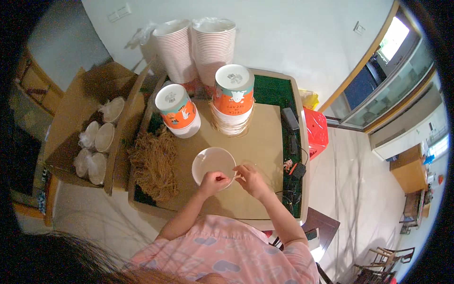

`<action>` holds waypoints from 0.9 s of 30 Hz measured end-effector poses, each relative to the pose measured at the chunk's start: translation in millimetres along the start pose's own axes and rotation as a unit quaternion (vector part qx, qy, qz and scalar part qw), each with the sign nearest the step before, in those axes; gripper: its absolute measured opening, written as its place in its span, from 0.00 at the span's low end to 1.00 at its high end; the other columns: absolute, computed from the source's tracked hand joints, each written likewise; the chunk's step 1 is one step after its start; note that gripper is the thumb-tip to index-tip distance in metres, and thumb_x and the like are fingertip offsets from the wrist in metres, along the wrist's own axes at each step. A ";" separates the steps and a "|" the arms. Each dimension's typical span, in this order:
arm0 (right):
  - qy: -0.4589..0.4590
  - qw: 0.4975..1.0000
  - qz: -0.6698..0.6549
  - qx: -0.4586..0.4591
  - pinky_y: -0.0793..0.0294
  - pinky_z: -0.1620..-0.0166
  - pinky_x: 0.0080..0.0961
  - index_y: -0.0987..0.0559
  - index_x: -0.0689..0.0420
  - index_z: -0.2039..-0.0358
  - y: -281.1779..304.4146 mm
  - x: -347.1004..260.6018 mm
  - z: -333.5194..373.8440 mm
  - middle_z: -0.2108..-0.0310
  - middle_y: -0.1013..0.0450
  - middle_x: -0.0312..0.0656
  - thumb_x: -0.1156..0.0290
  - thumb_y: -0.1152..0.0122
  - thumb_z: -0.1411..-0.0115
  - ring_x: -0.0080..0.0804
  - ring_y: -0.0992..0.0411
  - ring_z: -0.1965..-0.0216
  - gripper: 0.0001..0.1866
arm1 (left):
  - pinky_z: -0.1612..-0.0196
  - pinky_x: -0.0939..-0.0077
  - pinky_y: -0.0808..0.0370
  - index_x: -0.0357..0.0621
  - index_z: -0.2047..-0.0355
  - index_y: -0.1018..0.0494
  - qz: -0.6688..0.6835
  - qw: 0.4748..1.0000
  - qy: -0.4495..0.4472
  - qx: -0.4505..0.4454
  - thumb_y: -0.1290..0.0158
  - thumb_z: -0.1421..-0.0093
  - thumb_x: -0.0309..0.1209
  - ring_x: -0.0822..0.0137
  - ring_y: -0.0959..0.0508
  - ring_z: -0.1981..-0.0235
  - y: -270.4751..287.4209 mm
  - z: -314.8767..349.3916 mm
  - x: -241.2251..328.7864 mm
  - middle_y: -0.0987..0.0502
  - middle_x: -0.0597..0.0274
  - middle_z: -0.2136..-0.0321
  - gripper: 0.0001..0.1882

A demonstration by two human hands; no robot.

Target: Threading thin wires through paper cups to prepare them for packaging or display.

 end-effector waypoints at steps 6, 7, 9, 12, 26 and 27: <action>0.050 0.998 0.037 -0.025 0.30 0.68 0.29 0.25 0.60 0.72 1.9 -12.3 -0.4 0.75 0.30 0.43 0.79 0.41 0.52 0.40 0.31 0.72 0.05 | 0.72 0.80 0.28 0.37 0.75 0.24 -0.011 1.000 -0.009 0.011 0.42 0.51 0.31 0.77 0.26 0.77 1.0 1.8 -6.4 0.23 0.62 0.80 0.09; 0.054 0.998 0.032 -0.017 0.31 0.69 0.29 0.25 0.60 0.74 3.5 -14.9 -0.4 0.75 0.30 0.43 0.78 0.41 0.52 0.40 0.31 0.72 0.03 | 0.72 0.80 0.28 0.37 0.75 0.24 -0.011 1.000 -0.009 0.011 0.42 0.51 0.31 0.77 0.26 0.77 0.8 2.1 -5.2 0.23 0.62 0.80 0.09; 0.053 0.998 0.040 -0.016 0.31 0.69 0.28 0.25 0.60 0.74 3.7 -18.3 -0.1 0.76 0.30 0.43 0.78 0.41 0.52 0.40 0.31 0.73 0.03 | 0.73 0.79 0.28 0.39 0.76 0.24 -0.003 1.000 -0.015 0.020 0.44 0.52 0.29 0.74 0.24 0.79 1.9 3.1 -1.8 0.23 0.61 0.81 0.06; 0.041 0.998 0.047 -0.001 0.32 0.71 0.28 0.26 0.61 0.75 0.2 -9.5 1.6 0.77 0.31 0.44 0.78 0.42 0.51 0.39 0.32 0.74 0.02 | 0.73 0.79 0.28 0.39 0.76 0.24 -0.018 0.999 -0.023 0.021 0.44 0.52 0.29 0.74 0.24 0.79 0.9 3.8 2.3 0.23 0.61 0.81 0.06; -0.173 0.984 -0.045 -0.026 0.34 0.74 0.23 0.27 0.62 0.76 -6.1 42.4 5.2 0.79 0.31 0.41 0.74 0.41 0.48 0.28 0.34 0.79 0.06 | 0.72 0.79 0.27 0.38 0.76 0.24 -0.014 1.000 -0.019 0.015 0.45 0.52 0.27 0.73 0.23 0.78 1.3 3.0 9.6 0.23 0.60 0.80 0.05; -0.084 0.993 -0.080 0.006 0.33 0.72 0.25 0.27 0.62 0.75 1.5 20.9 0.0 0.78 0.31 0.42 0.74 0.41 0.49 0.30 0.32 0.76 0.06 | 0.72 0.79 0.27 0.38 0.76 0.24 -0.015 1.000 -0.020 0.015 0.45 0.52 0.27 0.73 0.23 0.78 1.9 3.2 9.8 0.23 0.60 0.80 0.05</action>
Point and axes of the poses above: each hand's wrist, its own z-axis away from the middle knuckle, its own y-axis out of the back of the hand, x = y × z, the point moved 9 cm from there along -z, towards the middle knuckle
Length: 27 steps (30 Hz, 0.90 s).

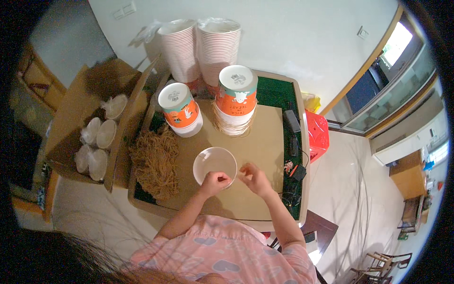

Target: Threading thin wires through paper cups to prepare them for packaging or display.

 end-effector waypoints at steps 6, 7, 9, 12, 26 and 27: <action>0.114 0.990 0.060 -0.047 0.32 0.68 0.30 0.27 0.59 0.73 0.2 -26.2 2.8 0.75 0.32 0.44 0.77 0.41 0.51 0.38 0.31 0.70 0.05 | 0.72 0.80 0.28 0.37 0.74 0.24 0.006 1.000 0.023 -0.015 0.44 0.51 0.30 0.77 0.26 0.77 -2.5 -1.2 -7.0 0.23 0.62 0.80 0.08; 0.131 0.986 0.084 -0.059 0.32 0.68 0.31 0.27 0.59 0.73 -1.7 -27.7 3.3 0.75 0.32 0.44 0.78 0.42 0.51 0.40 0.32 0.71 0.05 | 0.72 0.80 0.28 0.37 0.74 0.24 0.007 1.000 0.023 -0.015 0.44 0.51 0.30 0.77 0.26 0.77 -2.3 -1.4 -5.6 0.23 0.62 0.80 0.08; 0.127 0.986 0.086 -0.060 0.32 0.68 0.31 0.27 0.59 0.72 -0.3 -28.9 3.3 0.75 0.32 0.45 0.78 0.42 0.51 0.42 0.32 0.71 0.04 | 0.71 0.81 0.28 0.37 0.74 0.24 0.022 0.999 0.033 -0.023 0.44 0.51 0.29 0.77 0.26 0.77 -3.2 -1.3 -4.0 0.23 0.62 0.79 0.08; 0.135 0.984 0.104 -0.055 0.32 0.69 0.29 0.26 0.60 0.72 -3.7 -29.0 0.6 0.74 0.31 0.43 0.78 0.43 0.50 0.40 0.31 0.71 0.03 | 0.71 0.80 0.28 0.37 0.73 0.24 0.008 0.999 0.030 -0.023 0.44 0.50 0.30 0.76 0.25 0.76 -0.2 0.4 -3.3 0.23 0.62 0.79 0.08; 0.124 0.973 0.172 -0.087 0.29 0.69 0.34 0.26 0.54 0.74 -39.9 2.9 -18.1 0.68 0.31 0.40 0.71 0.44 0.50 0.41 0.29 0.69 0.02 | 0.55 0.65 0.32 0.41 0.59 0.32 -0.380 0.884 -0.142 0.233 0.48 0.53 0.22 0.55 0.30 0.58 107.5 12.9 85.3 0.32 0.51 0.58 0.18; 0.113 0.975 0.170 -0.083 0.29 0.68 0.32 0.25 0.55 0.75 -38.8 4.4 -17.9 0.69 0.30 0.40 0.72 0.43 0.50 0.40 0.29 0.70 0.02 | 0.55 0.65 0.32 0.41 0.59 0.32 -0.378 0.885 -0.142 0.232 0.48 0.53 0.22 0.55 0.30 0.58 97.6 10.4 74.9 0.32 0.51 0.58 0.18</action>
Point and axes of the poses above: each hand's wrist, its own z-axis away from the middle knuckle, its own y-axis out of the back of the hand, x = y × z, the point moved 9 cm from there along -z, towards the middle knuckle
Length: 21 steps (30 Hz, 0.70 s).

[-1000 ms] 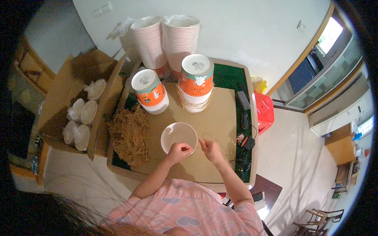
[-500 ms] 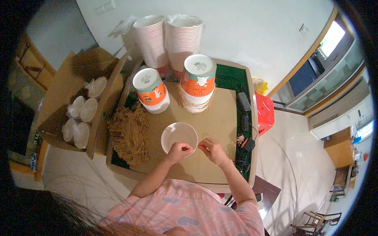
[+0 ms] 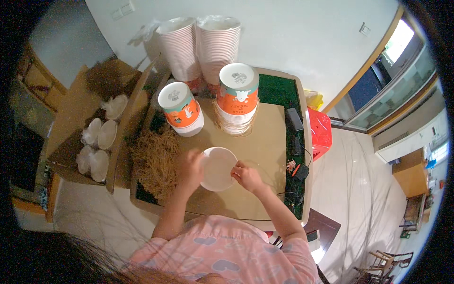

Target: Threading thin wires through paper cups to prepare them for packaging or display.

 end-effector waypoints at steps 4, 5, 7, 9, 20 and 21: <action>0.007 1.000 -0.003 0.019 0.29 0.69 0.31 0.24 0.55 0.75 2.2 -7.6 1.0 0.72 0.31 0.41 0.74 0.42 0.51 0.39 0.29 0.71 0.02 | 0.54 0.62 0.33 0.43 0.66 0.31 0.188 0.959 -0.080 -0.196 0.46 0.58 0.22 0.51 0.30 0.57 -91.6 48.7 25.6 0.29 0.52 0.61 0.15; 0.007 1.000 -0.001 0.017 0.29 0.69 0.31 0.24 0.55 0.75 0.8 -7.2 2.9 0.72 0.31 0.41 0.74 0.42 0.51 0.39 0.29 0.71 0.02 | 0.54 0.62 0.33 0.43 0.66 0.31 0.190 0.959 -0.079 -0.195 0.46 0.58 0.22 0.51 0.30 0.57 -102.2 52.7 24.9 0.29 0.52 0.61 0.15; -0.039 0.999 -0.017 0.006 0.30 0.70 0.30 0.23 0.56 0.74 -5.5 4.6 7.1 0.73 0.31 0.42 0.74 0.41 0.51 0.39 0.29 0.73 0.02 | 0.55 0.65 0.32 0.42 0.68 0.30 0.223 0.948 -0.071 -0.215 0.45 0.54 0.26 0.58 0.27 0.59 -115.0 54.6 28.6 0.27 0.54 0.65 0.11; -0.035 0.999 -0.018 0.018 0.30 0.71 0.29 0.23 0.56 0.74 -5.8 8.1 10.8 0.74 0.32 0.43 0.75 0.41 0.51 0.39 0.29 0.73 0.03 | 0.60 0.66 0.30 0.41 0.70 0.30 0.244 0.934 0.024 -0.259 0.45 0.53 0.27 0.60 0.25 0.63 -121.0 54.2 23.4 0.26 0.54 0.69 0.09; -0.074 0.993 -0.088 0.038 0.30 0.70 0.31 0.24 0.55 0.74 -6.9 17.7 11.4 0.74 0.31 0.42 0.71 0.43 0.49 0.40 0.29 0.73 0.03 | 0.71 0.71 0.28 0.48 0.75 0.27 0.248 0.946 -0.068 -0.196 0.48 0.52 0.25 0.63 0.26 0.73 -93.5 50.9 32.6 0.30 0.64 0.73 0.03; -0.074 0.993 -0.088 0.037 0.30 0.70 0.31 0.24 0.55 0.73 -6.7 17.0 11.3 0.74 0.31 0.42 0.71 0.43 0.49 0.40 0.29 0.73 0.03 | 0.71 0.71 0.28 0.50 0.75 0.26 0.221 0.955 -0.083 -0.182 0.47 0.53 0.27 0.64 0.26 0.72 -92.3 50.8 34.7 0.31 0.65 0.72 0.04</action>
Point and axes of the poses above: each hand's wrist, its own z-axis away from the middle knuckle, its own y-axis out of the back of the hand, x = y × z, the point moved 9 cm from there along -z, towards the middle knuckle
